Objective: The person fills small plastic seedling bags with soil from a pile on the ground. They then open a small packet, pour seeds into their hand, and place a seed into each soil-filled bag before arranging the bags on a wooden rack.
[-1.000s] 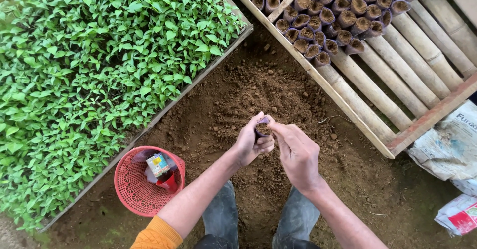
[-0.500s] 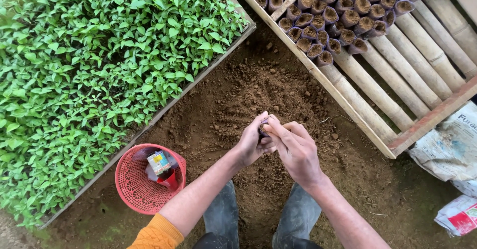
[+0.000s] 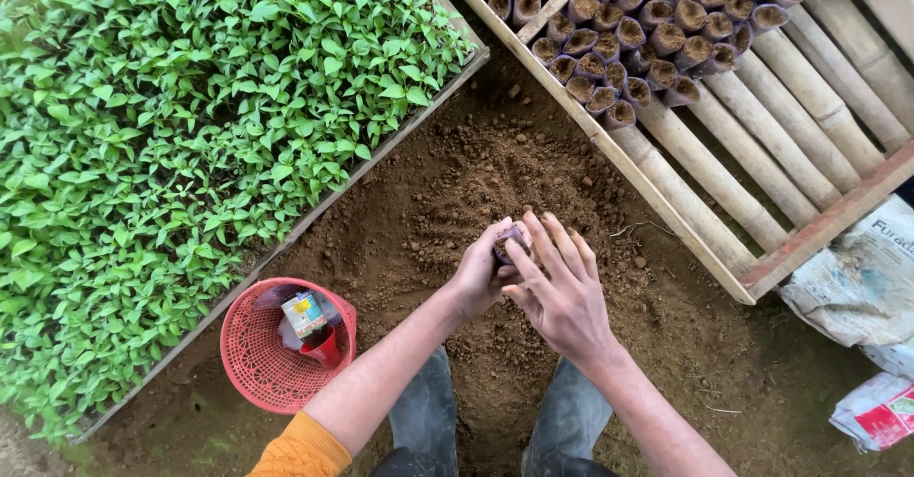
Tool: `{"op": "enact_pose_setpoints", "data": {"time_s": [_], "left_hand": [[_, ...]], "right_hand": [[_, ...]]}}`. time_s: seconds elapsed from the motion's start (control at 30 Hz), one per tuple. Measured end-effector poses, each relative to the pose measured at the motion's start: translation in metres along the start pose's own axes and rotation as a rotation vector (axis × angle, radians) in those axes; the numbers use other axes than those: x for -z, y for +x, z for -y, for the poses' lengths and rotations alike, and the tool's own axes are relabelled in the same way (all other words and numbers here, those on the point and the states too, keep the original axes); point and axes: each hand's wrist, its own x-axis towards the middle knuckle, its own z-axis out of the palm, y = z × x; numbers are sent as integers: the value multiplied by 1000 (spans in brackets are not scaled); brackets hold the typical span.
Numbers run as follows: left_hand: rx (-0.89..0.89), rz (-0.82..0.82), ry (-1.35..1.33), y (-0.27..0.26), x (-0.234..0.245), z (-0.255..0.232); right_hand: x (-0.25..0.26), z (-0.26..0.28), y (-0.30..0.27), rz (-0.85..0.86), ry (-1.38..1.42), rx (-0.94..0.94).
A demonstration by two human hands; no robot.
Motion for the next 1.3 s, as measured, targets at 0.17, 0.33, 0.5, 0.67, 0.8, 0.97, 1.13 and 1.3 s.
{"op": "enact_pose_setpoints", "data": {"time_s": [0.17, 0.33, 0.5, 0.67, 0.8, 0.97, 1.13, 1.3], "left_hand": [[16, -27, -13, -11, -10, -8], [39, -29, 80, -24, -26, -22], [51, 163, -7, -25, -17, -9], [23, 155, 56, -67, -48, -29], [31, 207, 103, -104, -83, -53], [81, 257, 107, -148, -119, -75], [82, 308, 181, -196, -159, -92], [222, 386, 86, -202, -162, -82]], "right_hand": [[10, 4, 8, 27, 13, 11], [22, 4, 7, -17, 88, -7], [49, 4, 11, -149, 351, -148], [102, 34, 31, -66, 372, -78], [142, 51, 42, 31, 238, 117], [205, 83, 74, -21, 116, 260], [242, 96, 79, 66, 84, 345], [240, 102, 72, 104, 18, 234]]}}
